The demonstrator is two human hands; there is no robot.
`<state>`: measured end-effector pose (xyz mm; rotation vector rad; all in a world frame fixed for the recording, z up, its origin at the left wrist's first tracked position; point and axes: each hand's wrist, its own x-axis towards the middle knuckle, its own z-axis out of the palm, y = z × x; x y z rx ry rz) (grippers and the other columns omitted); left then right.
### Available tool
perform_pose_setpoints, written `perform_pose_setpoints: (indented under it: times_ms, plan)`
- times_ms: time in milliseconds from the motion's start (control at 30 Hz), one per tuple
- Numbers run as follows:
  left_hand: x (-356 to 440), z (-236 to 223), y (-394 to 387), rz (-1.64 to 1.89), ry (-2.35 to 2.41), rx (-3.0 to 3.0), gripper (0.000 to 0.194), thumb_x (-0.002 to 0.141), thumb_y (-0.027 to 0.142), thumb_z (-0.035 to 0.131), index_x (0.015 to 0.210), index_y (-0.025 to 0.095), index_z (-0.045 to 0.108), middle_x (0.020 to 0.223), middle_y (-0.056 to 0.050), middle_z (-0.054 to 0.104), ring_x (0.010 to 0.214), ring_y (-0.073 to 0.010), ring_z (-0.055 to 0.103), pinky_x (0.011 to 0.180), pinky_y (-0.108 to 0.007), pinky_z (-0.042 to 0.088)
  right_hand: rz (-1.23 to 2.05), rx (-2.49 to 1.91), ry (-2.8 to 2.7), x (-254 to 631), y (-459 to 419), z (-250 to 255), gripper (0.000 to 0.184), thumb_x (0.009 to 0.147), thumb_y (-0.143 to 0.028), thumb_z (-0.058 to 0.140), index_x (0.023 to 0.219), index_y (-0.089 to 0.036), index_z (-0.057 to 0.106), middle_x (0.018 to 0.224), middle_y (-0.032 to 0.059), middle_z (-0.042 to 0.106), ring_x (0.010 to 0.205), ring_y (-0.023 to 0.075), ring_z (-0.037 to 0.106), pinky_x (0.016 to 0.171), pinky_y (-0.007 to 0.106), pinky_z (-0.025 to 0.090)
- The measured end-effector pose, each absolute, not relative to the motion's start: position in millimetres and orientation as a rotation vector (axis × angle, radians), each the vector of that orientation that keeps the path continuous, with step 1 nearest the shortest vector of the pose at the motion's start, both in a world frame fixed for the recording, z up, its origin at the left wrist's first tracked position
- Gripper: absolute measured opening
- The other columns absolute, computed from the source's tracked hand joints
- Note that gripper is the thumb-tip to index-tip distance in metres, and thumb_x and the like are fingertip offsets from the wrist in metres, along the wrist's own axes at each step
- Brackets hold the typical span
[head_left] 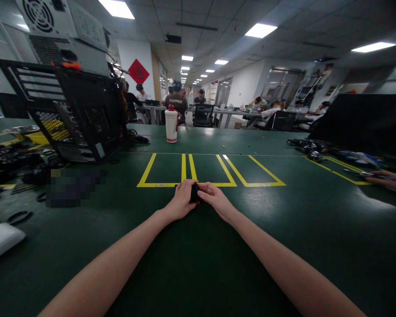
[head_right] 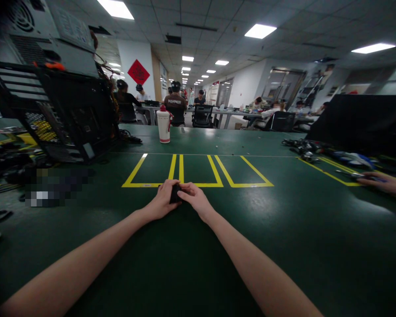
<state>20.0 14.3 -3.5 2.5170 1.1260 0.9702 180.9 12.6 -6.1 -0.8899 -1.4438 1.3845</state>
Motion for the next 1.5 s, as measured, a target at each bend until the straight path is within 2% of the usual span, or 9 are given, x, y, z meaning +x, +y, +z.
perform_pose_setpoints:
  times_ms: [200, 400, 567, 767, 933, 1067, 1233, 1500]
  plan:
    - [20, -2, 12, 0.957, 1.141, 2.529, 0.055, 0.069, 0.02, 0.056, 0.115, 0.022, 0.026, 0.115, -0.008, 0.036, 0.11, -0.0245, 0.037, 0.095, -0.047, 0.029, 1.348, -0.98, -1.429, 179, 16, -9, 0.034, 0.066, -0.029, 0.061, 0.098, -0.021, 0.054, 0.1, 0.0038, 0.057, 0.095, 0.0177, 0.052, 0.088, 0.039, 0.037]
    - [20, -2, 12, 0.954, 1.134, 2.545, 0.053, 0.069, 0.019, 0.055, 0.114, 0.021, 0.027, 0.115, -0.008, 0.036, 0.109, -0.024, 0.037, 0.095, -0.046, 0.029, 1.411, -0.843, -1.451, 181, 13, -6, 0.036, 0.061, -0.019, 0.066, 0.094, -0.022, 0.053, 0.101, 0.0014, 0.056, 0.097, 0.0171, 0.052, 0.088, 0.036, 0.039]
    - [21, -4, 13, 0.986, 1.135, 2.544, 0.055, 0.068, 0.018, 0.056, 0.115, 0.021, 0.026, 0.114, -0.007, 0.037, 0.108, -0.0235, 0.038, 0.095, -0.046, 0.029, 1.327, -0.906, -1.461, 179, 11, -4, 0.025, 0.068, -0.027, 0.059, 0.092, -0.022, 0.054, 0.097, 0.0018, 0.058, 0.095, 0.0163, 0.052, 0.088, 0.036, 0.039]
    - [21, -5, 14, 0.991, 1.136, 2.555, 0.056, 0.068, 0.018, 0.057, 0.114, 0.02, 0.027, 0.113, -0.008, 0.038, 0.108, -0.0239, 0.038, 0.094, -0.045, 0.029, 1.371, -0.961, -1.433, 179, 15, -6, 0.034, 0.066, -0.026, 0.062, 0.098, -0.02, 0.053, 0.1, 0.0043, 0.057, 0.096, 0.0177, 0.052, 0.088, 0.038, 0.038]
    - [20, -4, 13, 0.984, 1.121, 2.545, 0.054, 0.069, 0.018, 0.056, 0.114, 0.021, 0.027, 0.114, -0.008, 0.037, 0.109, -0.0236, 0.038, 0.094, -0.046, 0.029, 1.428, -0.853, -1.462, 182, 10, -4, 0.035, 0.061, -0.02, 0.065, 0.093, -0.023, 0.053, 0.102, 0.0011, 0.055, 0.098, 0.0174, 0.052, 0.086, 0.037, 0.04]
    - [21, -5, 13, 1.003, 1.127, 2.54, 0.055, 0.068, 0.018, 0.057, 0.114, 0.021, 0.027, 0.114, -0.008, 0.038, 0.108, -0.0236, 0.039, 0.094, -0.046, 0.028, 1.353, -0.917, -1.464, 181, 9, -4, 0.024, 0.067, -0.027, 0.061, 0.089, -0.022, 0.054, 0.098, 0.0012, 0.057, 0.095, 0.0165, 0.052, 0.086, 0.037, 0.039]
    - [20, -3, 12, 0.98, 1.135, 2.544, 0.054, 0.069, 0.019, 0.056, 0.115, 0.022, 0.026, 0.115, -0.008, 0.037, 0.109, -0.0245, 0.038, 0.094, -0.048, 0.028, 1.343, -0.986, -1.43, 179, 12, -6, 0.035, 0.066, -0.03, 0.061, 0.099, -0.021, 0.053, 0.099, 0.0041, 0.057, 0.095, 0.018, 0.052, 0.086, 0.039, 0.039]
    - [19, 0, 9, 0.97, 1.106, 2.564, 0.054, 0.07, 0.019, 0.056, 0.115, 0.023, 0.026, 0.115, -0.007, 0.037, 0.109, -0.0234, 0.039, 0.094, -0.047, 0.029, 1.385, -0.886, -1.462, 180, 5, -1, 0.029, 0.063, -0.022, 0.064, 0.09, -0.023, 0.052, 0.1, 0.0007, 0.056, 0.096, 0.0165, 0.053, 0.085, 0.035, 0.041]
